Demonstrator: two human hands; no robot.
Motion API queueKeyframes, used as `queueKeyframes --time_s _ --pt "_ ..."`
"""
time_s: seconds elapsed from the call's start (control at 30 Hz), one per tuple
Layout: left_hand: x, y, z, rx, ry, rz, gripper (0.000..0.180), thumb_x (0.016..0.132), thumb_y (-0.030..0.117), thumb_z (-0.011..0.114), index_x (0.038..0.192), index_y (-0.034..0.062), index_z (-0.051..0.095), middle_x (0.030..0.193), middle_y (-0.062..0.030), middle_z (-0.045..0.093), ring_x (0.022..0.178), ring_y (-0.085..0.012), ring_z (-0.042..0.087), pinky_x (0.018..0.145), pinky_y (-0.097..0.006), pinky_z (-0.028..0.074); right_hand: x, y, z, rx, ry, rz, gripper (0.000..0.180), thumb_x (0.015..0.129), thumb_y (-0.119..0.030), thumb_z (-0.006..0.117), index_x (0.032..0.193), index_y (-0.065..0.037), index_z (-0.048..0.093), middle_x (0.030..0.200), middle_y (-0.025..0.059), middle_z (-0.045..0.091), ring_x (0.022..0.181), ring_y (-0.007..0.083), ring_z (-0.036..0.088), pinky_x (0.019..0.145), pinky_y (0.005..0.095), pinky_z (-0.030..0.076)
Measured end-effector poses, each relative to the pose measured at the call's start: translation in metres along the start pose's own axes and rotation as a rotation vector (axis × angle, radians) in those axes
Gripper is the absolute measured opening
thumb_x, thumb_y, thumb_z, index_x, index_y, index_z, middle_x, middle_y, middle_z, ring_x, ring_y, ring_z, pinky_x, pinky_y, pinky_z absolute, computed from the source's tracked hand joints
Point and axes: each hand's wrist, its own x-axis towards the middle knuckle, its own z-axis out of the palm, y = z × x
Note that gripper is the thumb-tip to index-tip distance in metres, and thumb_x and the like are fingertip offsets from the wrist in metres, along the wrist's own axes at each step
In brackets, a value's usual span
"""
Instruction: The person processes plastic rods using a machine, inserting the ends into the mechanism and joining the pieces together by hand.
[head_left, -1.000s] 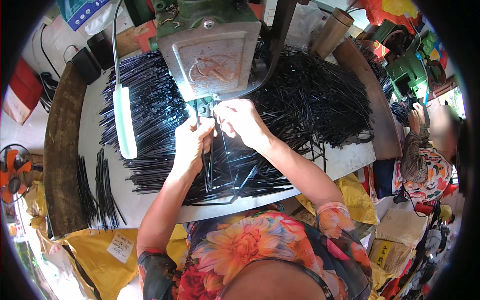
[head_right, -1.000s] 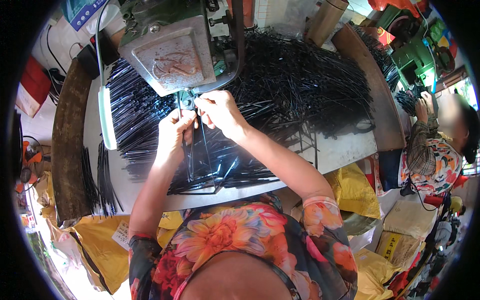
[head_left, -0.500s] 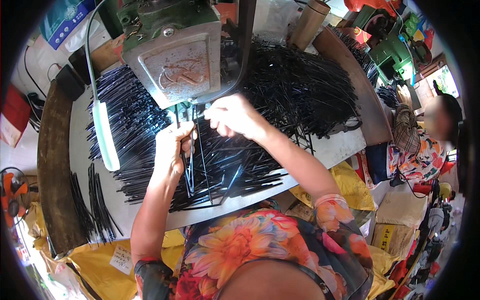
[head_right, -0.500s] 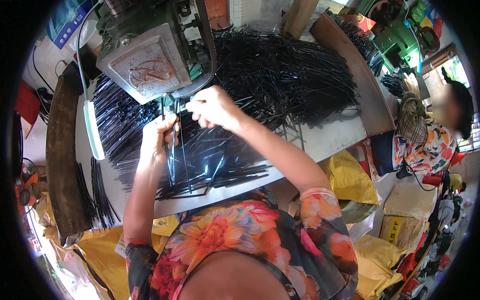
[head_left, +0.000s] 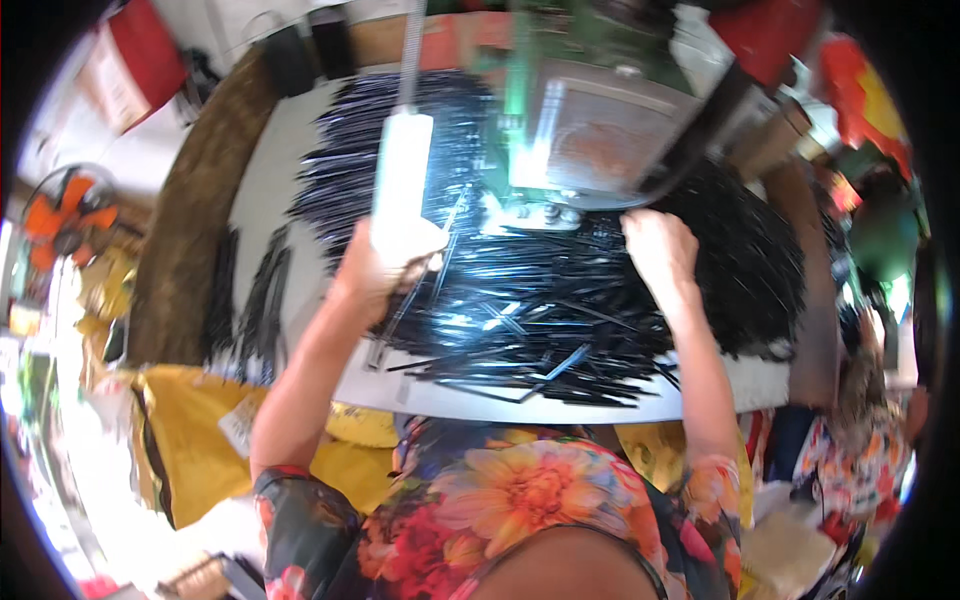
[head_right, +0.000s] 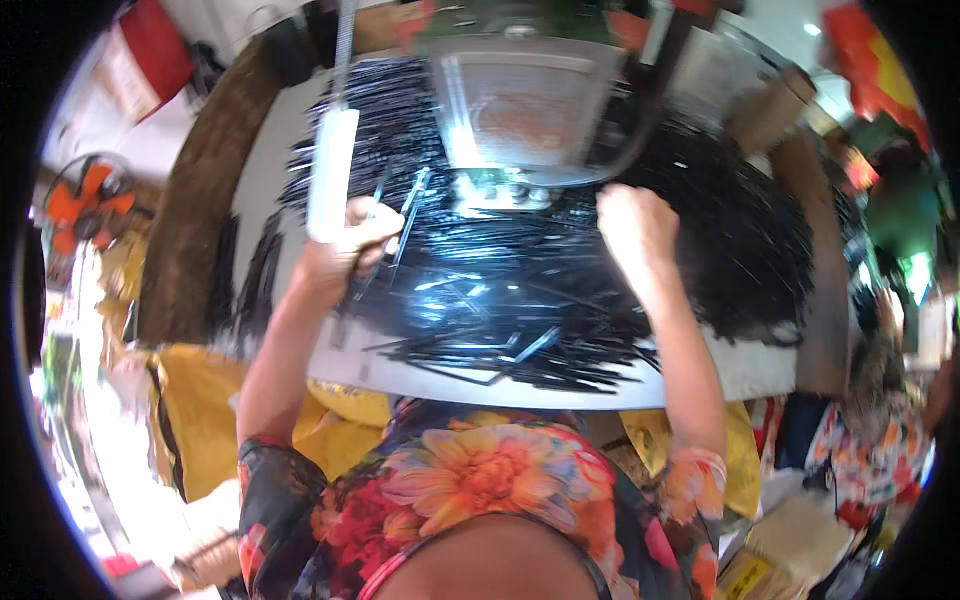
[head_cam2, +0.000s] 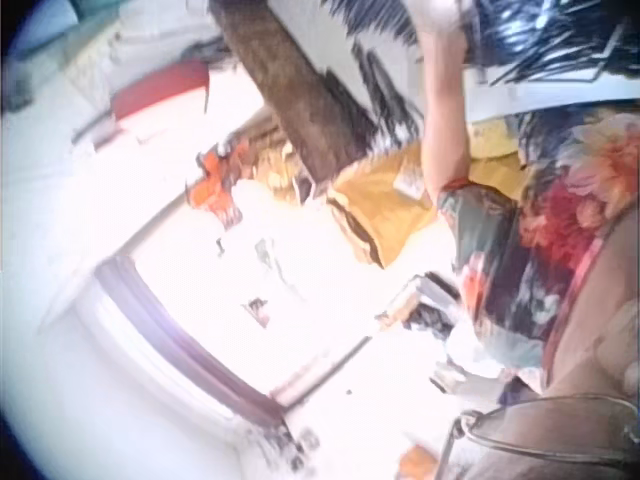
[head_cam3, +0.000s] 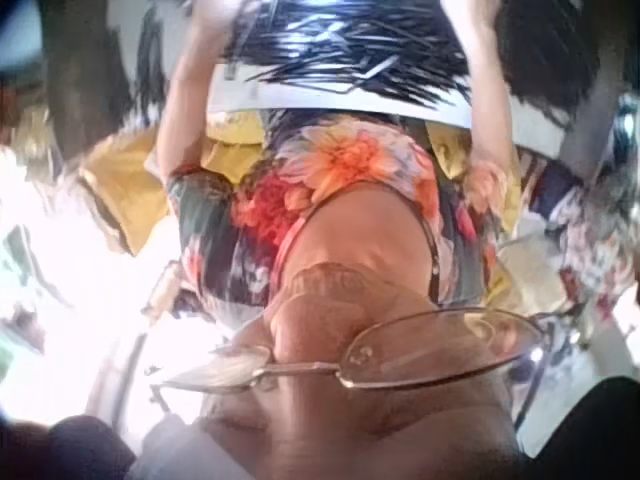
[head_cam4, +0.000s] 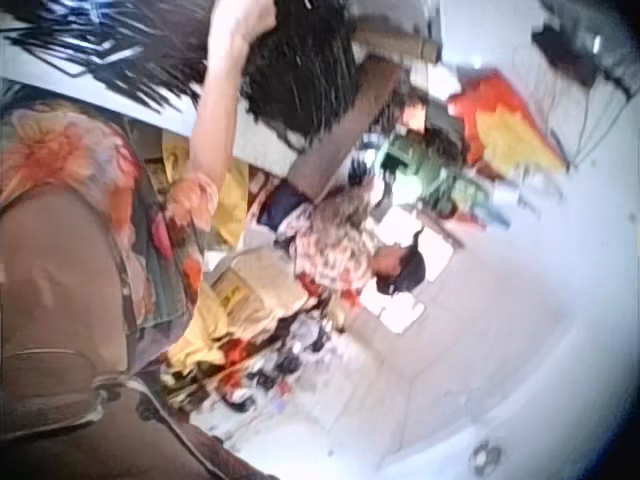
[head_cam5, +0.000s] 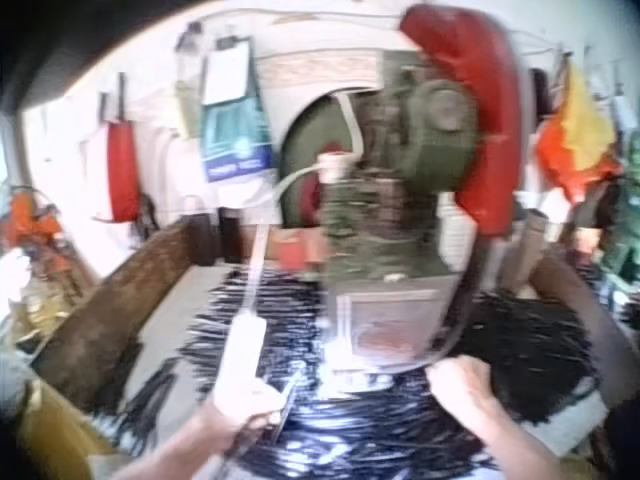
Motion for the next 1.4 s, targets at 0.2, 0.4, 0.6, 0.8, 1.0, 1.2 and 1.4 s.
queueKeyframes --time_s 0.2,0.4,0.6,0.8,1.0,1.2,1.4 --pt "-0.051 0.017 -0.141 1.585 0.805 0.143 0.048 0.072 0.023 0.062 0.112 0.0026 0.047 0.114 -0.0167 0.048 0.104 -0.0315 0.045 0.086 -0.038 0.038 0.003 -0.006 -0.002 0.049 -0.023 0.018 0.028 0.079 -0.028 0.051 0.071 -0.003 0.062 0.071 0.0194 0.059 0.07 0.0368 0.057 0.062 0.043 0.046" --pt "-0.071 -0.059 -0.134 1.752 0.777 0.07 0.061 0.074 0.028 0.058 0.126 0.0108 0.03 0.131 -0.0165 0.026 0.117 -0.036 0.028 0.091 -0.056 0.025 0.01 -0.006 0.002 0.115 -0.095 0.144 0.025 0.078 -0.027 0.054 0.075 -0.003 0.061 0.077 0.0201 0.059 0.075 0.038 0.056 0.064 0.0438 0.044" --pt "-0.073 -0.075 -0.215 1.894 0.999 0.067 0.048 0.08 0.023 0.05 0.124 0.0121 0.035 0.13 -0.0136 0.031 0.119 -0.0329 0.028 0.094 -0.056 0.022 0.015 -0.001 -0.001 0.254 -0.144 0.258 0.02 0.071 -0.02 0.053 0.073 -0.002 0.06 0.075 0.0205 0.058 0.076 0.038 0.056 0.065 0.0413 0.044" --pt "-0.045 -0.054 -0.218 2.032 0.938 -0.165 0.041 0.08 0.024 0.052 0.116 0.0071 0.044 0.126 -0.0122 0.037 0.11 -0.0283 0.037 0.085 -0.049 0.031 0.006 0.022 -0.001 0.407 -0.095 0.242 0.02 0.069 -0.018 0.053 0.072 0.0 0.06 0.069 0.0183 0.058 0.067 0.0315 0.058 0.061 0.0353 0.044" --pt "0.046 -0.033 -0.182 0.651 0.801 0.387 0.059 0.085 0.044 0.043 0.119 -0.0035 0.043 0.123 -0.0192 0.042 0.112 -0.0313 0.04 0.095 -0.034 0.029 -0.008 0.017 -0.023 0.38 -0.126 0.181 0.017 0.068 -0.018 0.052 0.071 -0.002 0.059 0.066 0.0155 0.057 0.064 0.031 0.057 0.058 0.0347 0.043" --pt "0.108 -0.042 -0.151 -0.001 0.494 0.432 0.065 0.085 0.049 0.039 0.118 -0.0069 0.042 0.111 -0.014 0.051 0.097 -0.0199 0.051 0.084 -0.028 0.04 -0.03 0.032 -0.037 0.43 -0.167 0.172 0.015 0.067 -0.015 0.054 0.069 -0.001 0.058 0.062 0.0147 0.056 0.058 0.0257 0.056 0.056 0.0323 0.042" --pt "0.09 -0.019 -0.071 0.356 0.426 0.418 0.068 0.085 0.053 0.035 0.122 -0.0047 0.038 0.109 -0.0149 0.05 0.096 -0.0192 0.049 0.081 -0.027 0.04 -0.047 0.041 -0.052 0.493 -0.162 0.077 0.011 0.068 -0.009 0.054 0.071 0.001 0.057 0.058 0.0126 0.054 0.052 0.0199 0.053 0.052 0.0288 0.04"
